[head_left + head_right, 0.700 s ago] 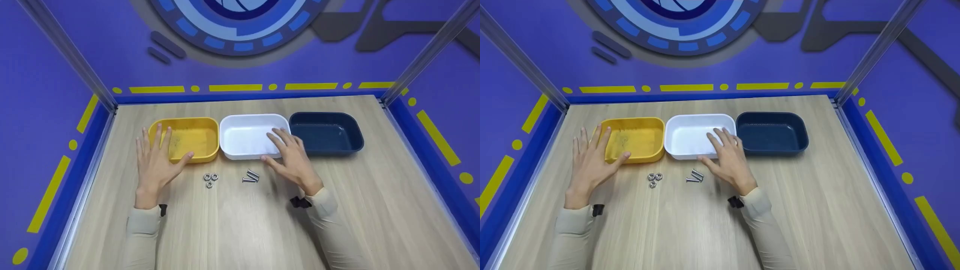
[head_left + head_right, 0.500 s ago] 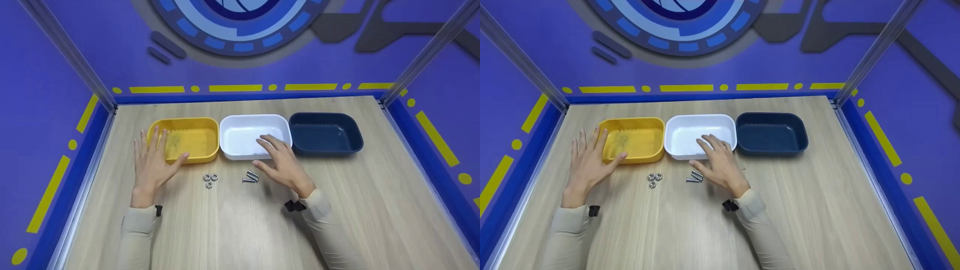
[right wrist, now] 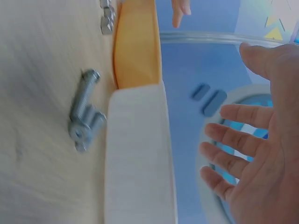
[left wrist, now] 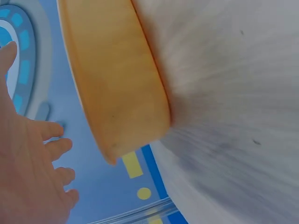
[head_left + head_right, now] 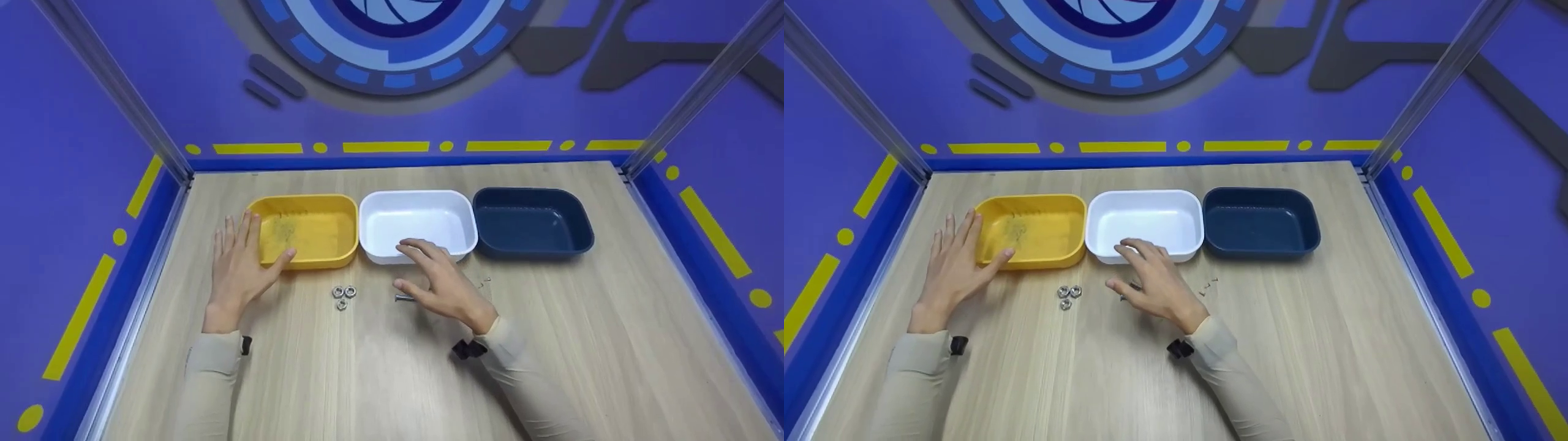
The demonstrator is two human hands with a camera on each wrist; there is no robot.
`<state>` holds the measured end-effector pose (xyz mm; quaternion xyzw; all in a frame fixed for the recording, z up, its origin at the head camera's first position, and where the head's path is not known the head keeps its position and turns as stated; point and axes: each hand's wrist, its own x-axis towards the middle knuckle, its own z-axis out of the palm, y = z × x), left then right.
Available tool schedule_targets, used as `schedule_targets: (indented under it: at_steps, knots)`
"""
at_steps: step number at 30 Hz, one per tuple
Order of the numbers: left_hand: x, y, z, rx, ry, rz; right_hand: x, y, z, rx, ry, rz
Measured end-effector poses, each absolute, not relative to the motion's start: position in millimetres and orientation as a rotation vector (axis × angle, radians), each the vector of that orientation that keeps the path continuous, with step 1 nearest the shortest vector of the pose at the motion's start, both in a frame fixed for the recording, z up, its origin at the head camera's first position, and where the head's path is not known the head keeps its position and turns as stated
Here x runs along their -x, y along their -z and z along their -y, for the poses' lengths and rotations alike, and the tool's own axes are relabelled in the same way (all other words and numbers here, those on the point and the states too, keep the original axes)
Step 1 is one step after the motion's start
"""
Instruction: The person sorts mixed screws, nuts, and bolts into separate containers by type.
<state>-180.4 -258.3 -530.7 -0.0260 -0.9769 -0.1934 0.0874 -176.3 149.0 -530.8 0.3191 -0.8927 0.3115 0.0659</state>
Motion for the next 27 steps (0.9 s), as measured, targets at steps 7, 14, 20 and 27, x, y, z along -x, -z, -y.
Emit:
schedule_targets:
  at_steps: [7,14,20,27]
  knots:
    - [188.2,539.0,270.8,0.108,0.629,2.91,169.6,543.8,-136.4,-1.046,-1.045,2.712]
    - [186.5,549.0,286.9,0.123,0.679,2.916,168.4,559.0,-122.8,-1.118,-1.178,2.767]
    - [188.4,555.7,293.7,0.142,0.692,2.909,174.1,565.6,-113.5,-1.139,-1.306,2.775]
    - [194.8,557.2,299.5,0.147,0.698,2.897,189.6,574.2,-101.2,-1.18,-1.444,2.762]
